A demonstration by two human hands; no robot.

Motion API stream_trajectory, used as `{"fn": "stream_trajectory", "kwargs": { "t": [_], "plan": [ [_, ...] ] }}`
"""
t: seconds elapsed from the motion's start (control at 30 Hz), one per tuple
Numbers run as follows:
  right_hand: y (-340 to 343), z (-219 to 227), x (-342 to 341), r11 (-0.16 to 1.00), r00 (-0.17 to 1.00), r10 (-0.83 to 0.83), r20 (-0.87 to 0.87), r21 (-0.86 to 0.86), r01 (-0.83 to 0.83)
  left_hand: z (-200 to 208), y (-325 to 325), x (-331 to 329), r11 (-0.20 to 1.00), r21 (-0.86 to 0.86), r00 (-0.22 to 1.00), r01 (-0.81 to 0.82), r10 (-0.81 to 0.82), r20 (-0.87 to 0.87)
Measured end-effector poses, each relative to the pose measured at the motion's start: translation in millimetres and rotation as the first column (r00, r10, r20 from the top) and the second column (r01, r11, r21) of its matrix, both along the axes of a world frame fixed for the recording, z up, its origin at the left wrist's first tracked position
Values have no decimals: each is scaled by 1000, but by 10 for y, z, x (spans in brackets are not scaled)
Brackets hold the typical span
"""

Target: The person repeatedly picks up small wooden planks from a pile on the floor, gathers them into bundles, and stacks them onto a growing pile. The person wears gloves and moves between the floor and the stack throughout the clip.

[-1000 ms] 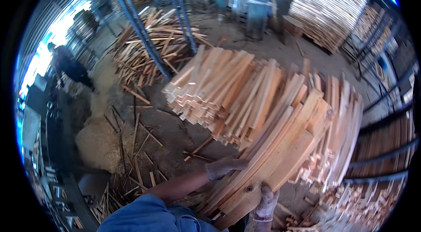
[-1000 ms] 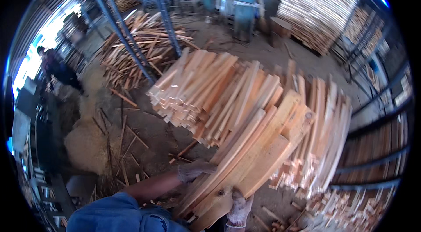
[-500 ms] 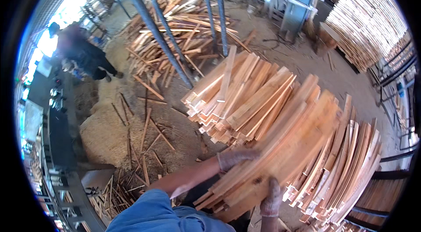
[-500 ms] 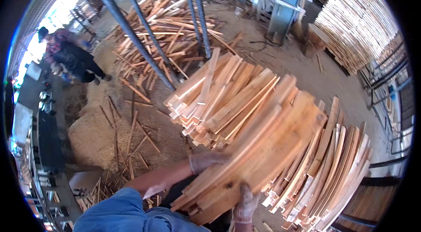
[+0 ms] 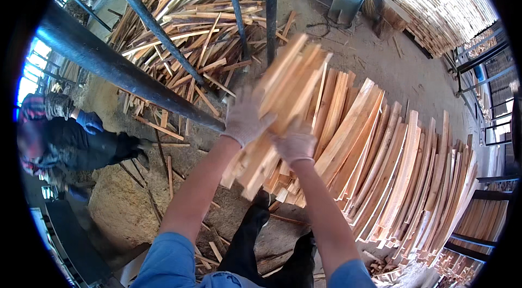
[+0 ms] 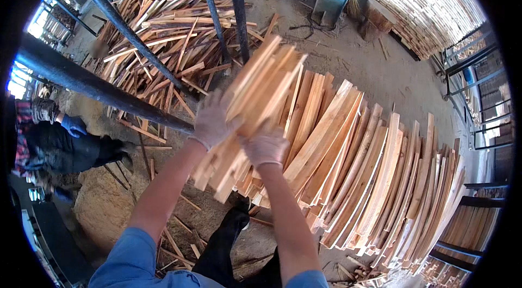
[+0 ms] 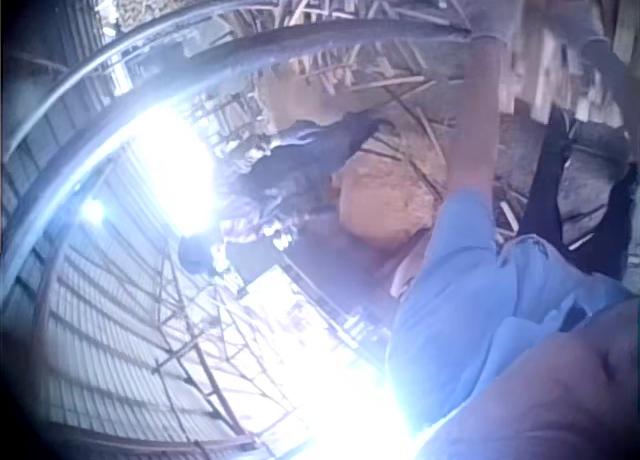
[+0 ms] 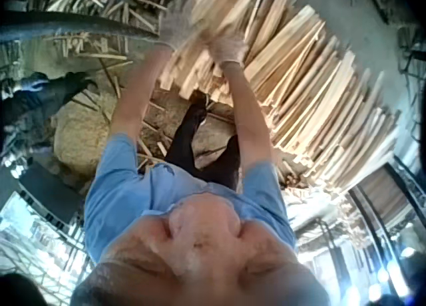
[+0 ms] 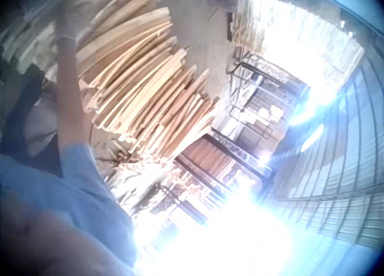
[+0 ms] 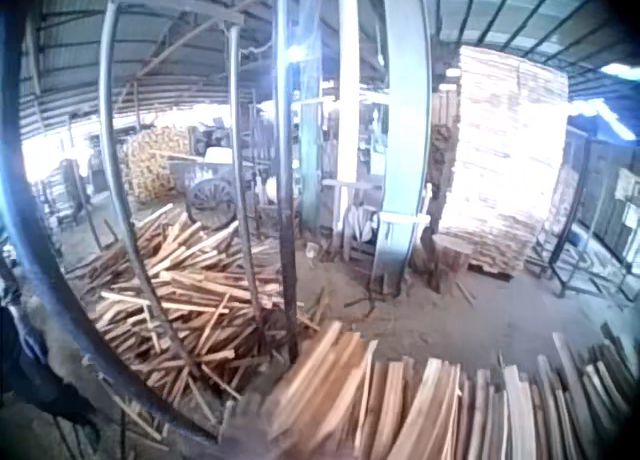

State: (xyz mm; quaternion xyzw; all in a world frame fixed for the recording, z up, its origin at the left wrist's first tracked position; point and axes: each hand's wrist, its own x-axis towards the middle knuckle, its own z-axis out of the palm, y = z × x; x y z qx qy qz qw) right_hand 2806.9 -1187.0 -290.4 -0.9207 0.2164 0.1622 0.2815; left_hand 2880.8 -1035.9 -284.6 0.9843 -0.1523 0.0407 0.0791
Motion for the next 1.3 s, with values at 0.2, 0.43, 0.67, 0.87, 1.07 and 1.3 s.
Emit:
{"fn": "stream_trajectory", "kwargs": {
  "t": [0.2, 0.43, 0.67, 0.87, 1.07, 1.3],
  "plan": [
    [70, -113, -75, 940, 946, 325, -8, 108, -322, -293, 465, -124, 998, -64, 943, -3, -18, -332],
    [-409, 373, -2528, 976, 991, 105, -89, 201, -85, -308, 411, -123, 1000, 14, 938, -3, 7, -346],
    [-563, 72, -6096, 899, 622, -282, -731, 26, 437, 75, 11, -791, 991, -130, 924, -23, -28, -380],
    [52, 98, -8130, 645, 493, -473, -730, 94, 758, 176, 21, -2644, 911, 122, 854, 394, -313, -417],
    [769, -573, -8430, 439, 492, -721, -487, 228, 869, -223, -796, -3857, 696, 39, 530, 717, -508, -679],
    [442, 335, -8485, -387, -161, -822, -546, 329, 862, 249, -2615, -5043, 473, -281, 101, 835, -634, -767]
  ]
}}
